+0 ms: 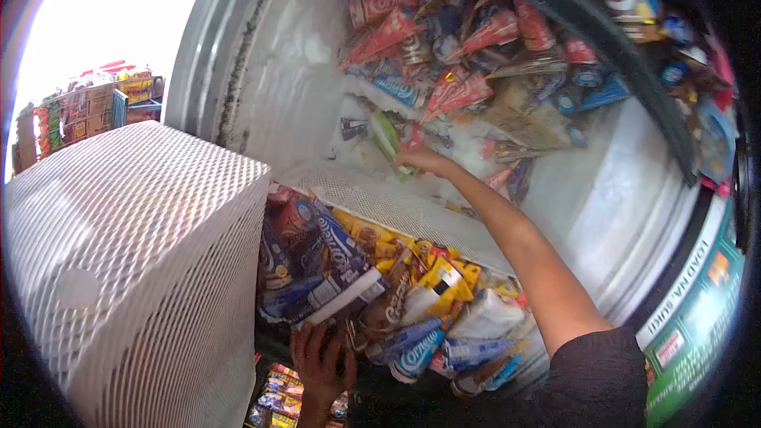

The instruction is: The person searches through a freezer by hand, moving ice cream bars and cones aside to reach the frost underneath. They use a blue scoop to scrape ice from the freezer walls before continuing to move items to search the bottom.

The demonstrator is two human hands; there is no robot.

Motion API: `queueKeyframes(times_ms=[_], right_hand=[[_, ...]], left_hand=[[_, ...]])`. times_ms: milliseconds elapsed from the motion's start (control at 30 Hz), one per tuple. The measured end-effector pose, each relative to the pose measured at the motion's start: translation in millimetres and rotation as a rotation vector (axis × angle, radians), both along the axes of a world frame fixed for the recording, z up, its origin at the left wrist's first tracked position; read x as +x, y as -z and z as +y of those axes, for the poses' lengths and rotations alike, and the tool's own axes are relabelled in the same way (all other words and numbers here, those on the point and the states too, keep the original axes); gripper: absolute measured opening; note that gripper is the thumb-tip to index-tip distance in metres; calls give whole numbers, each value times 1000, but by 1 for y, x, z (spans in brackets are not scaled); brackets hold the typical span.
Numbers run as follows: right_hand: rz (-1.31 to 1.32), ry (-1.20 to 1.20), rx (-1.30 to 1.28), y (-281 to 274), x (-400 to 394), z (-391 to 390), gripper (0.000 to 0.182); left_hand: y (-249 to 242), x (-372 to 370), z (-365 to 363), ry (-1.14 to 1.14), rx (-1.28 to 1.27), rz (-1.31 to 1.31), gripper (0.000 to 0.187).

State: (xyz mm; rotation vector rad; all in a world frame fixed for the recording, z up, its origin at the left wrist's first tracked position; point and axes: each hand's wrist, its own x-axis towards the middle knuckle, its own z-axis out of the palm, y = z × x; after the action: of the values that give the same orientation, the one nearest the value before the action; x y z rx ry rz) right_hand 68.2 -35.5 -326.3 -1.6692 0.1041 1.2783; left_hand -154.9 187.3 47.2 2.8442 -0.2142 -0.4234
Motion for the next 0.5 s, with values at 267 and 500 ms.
queueKeyframes(times_ms=[267,500], right_hand=[[-40,219,169,-172,1,-67,52],[-267,186,264,-310,-22,-113,35]], left_hand=[[-1,-11,4,75,-56,-226,34],[-32,53,-38,181,-260,-568,46]])
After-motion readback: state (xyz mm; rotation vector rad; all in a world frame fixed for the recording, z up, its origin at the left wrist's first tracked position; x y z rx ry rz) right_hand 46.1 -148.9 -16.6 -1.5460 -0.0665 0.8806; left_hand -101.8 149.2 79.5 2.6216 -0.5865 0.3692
